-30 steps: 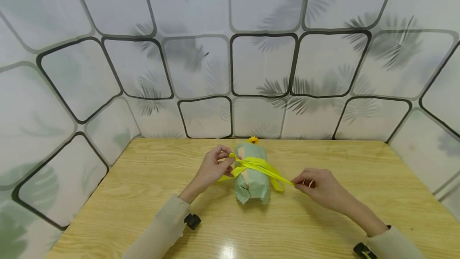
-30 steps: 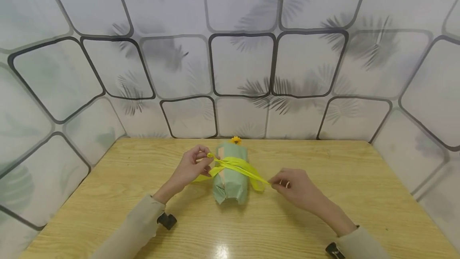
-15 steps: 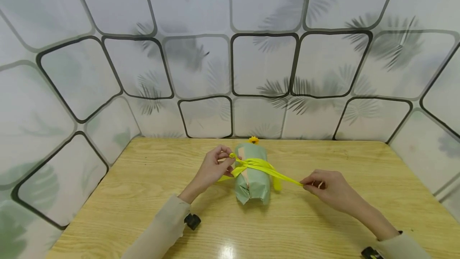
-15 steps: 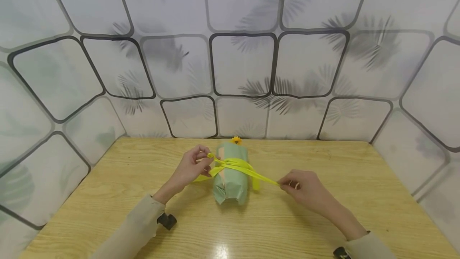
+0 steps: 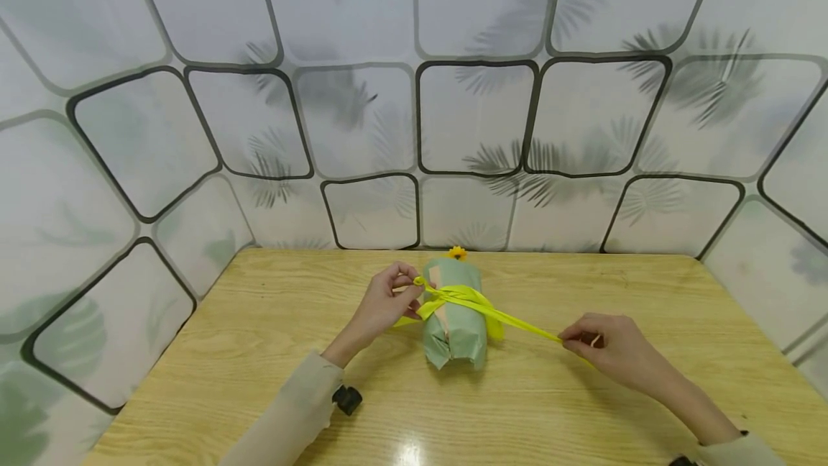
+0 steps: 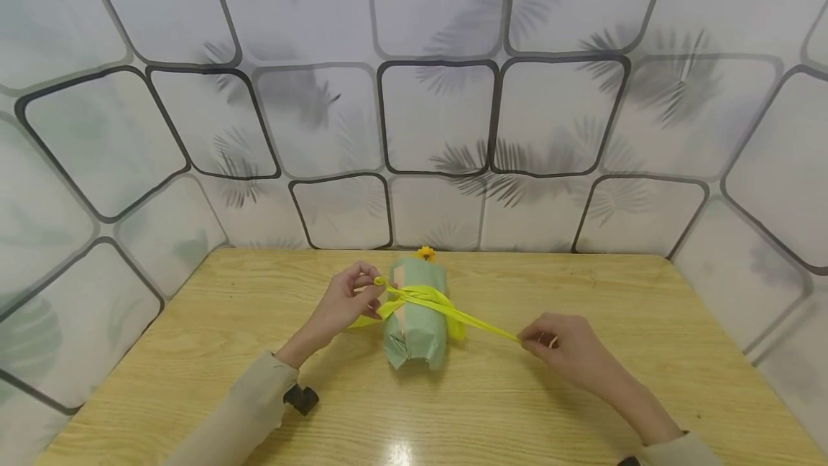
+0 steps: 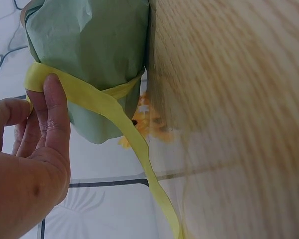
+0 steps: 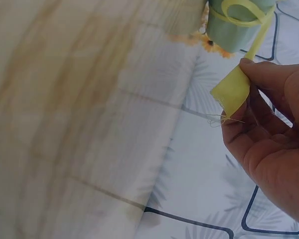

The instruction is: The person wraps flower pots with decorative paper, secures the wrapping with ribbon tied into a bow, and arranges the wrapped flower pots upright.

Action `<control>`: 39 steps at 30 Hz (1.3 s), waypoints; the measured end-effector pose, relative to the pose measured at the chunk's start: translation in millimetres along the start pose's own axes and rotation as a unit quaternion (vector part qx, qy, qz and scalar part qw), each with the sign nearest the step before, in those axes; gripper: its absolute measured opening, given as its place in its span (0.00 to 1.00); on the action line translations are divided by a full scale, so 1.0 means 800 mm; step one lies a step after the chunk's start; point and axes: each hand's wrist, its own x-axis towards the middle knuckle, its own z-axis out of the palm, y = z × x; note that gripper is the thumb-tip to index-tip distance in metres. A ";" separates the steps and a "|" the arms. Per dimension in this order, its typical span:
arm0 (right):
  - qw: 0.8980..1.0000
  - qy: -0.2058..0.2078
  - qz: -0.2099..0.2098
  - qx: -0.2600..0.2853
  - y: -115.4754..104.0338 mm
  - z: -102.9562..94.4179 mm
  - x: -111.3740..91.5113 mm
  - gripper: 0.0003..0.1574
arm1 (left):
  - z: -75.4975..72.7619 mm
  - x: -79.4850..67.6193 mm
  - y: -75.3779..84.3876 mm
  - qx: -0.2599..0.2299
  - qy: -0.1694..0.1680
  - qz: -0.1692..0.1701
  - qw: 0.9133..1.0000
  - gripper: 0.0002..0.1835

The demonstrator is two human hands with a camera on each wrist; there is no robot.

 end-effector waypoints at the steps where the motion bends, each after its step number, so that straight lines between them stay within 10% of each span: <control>1: 1.000 0.003 -0.002 -0.001 0.000 0.000 -0.001 0.13 | 0.000 0.000 0.000 0.000 0.000 0.000 1.000 0.06; 39: 0.984 -0.122 0.071 -0.108 0.048 -0.057 -0.035 0.12 | -0.004 -0.002 -0.001 -0.006 -0.004 0.000 1.000 0.07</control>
